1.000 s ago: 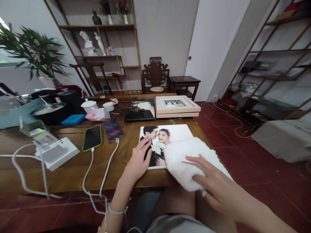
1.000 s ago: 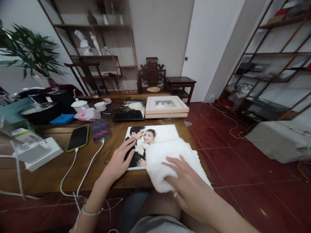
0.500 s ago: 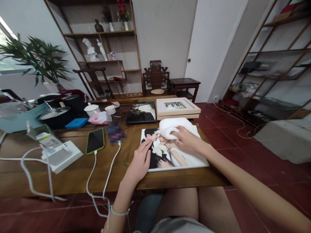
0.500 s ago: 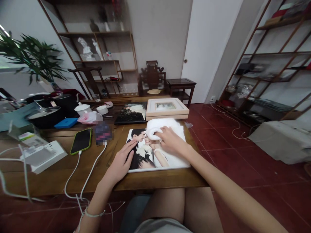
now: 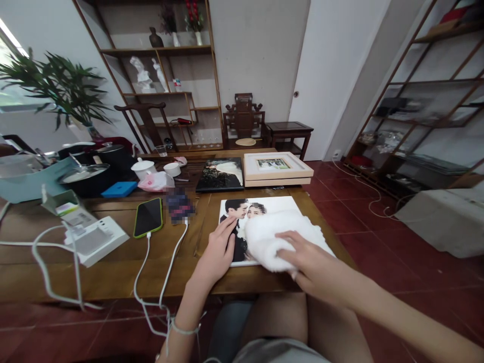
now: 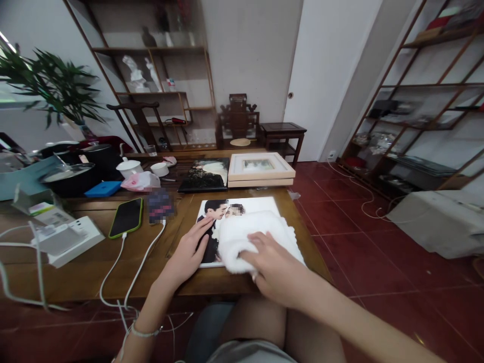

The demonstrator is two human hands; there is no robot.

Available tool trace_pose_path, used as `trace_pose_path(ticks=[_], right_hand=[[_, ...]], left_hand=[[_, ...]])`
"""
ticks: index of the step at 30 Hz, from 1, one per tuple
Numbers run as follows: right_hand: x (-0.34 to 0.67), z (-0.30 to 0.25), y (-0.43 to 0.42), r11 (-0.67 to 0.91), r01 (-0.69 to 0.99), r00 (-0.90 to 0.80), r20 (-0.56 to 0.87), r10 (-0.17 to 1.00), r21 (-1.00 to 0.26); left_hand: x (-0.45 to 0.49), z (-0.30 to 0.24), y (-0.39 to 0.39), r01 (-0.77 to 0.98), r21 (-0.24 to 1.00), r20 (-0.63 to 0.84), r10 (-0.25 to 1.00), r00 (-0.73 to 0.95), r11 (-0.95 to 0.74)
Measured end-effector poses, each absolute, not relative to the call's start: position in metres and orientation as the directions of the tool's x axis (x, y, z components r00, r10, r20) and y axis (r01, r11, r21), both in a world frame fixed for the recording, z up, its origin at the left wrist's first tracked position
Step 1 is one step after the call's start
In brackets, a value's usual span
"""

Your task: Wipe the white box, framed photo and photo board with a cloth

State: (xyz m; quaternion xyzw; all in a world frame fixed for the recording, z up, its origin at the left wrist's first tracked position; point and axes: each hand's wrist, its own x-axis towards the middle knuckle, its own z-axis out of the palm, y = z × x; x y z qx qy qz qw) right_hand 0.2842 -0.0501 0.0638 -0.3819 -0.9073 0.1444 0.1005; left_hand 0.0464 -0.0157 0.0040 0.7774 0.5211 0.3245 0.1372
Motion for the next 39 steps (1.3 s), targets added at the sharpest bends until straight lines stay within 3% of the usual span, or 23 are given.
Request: trace_pose_path(ticks=[10,17,21,26,33,39], right_hand=[[0.256,0.063,0.059,0.657,0.724,-0.635,0.166,0.754,-0.211],[0.262,0.052,-0.018,0.699,0.692,-0.679,0.166,0.715,-0.179],[0.270,0.055,-0.073,0.721,0.640,-0.736,0.057,0.674,-0.266],[0.276,0.063,-0.071,0.710,0.609,-0.735,0.084,0.673,-0.352],[0.255,0.059,0.013,0.692,0.694,-0.667,0.184,0.722,-0.196],[0.237,0.056,0.043,0.689,0.708,-0.664,0.186,0.724,-0.153]], left_hand=[[0.045,0.001,-0.016,0.707,0.565,0.357,0.899,0.254,-0.424],[0.045,-0.001,-0.014,0.702,0.569,0.376,0.894,0.242,-0.429],[0.046,0.002,-0.014,0.709,0.567,0.361,0.900,0.244,-0.419],[0.046,0.002,-0.014,0.715,0.565,0.350,0.904,0.244,-0.412],[0.046,0.000,-0.014,0.680,0.588,0.389,0.890,0.238,-0.439],[0.047,0.000,-0.013,0.682,0.594,0.376,0.897,0.233,-0.426]])
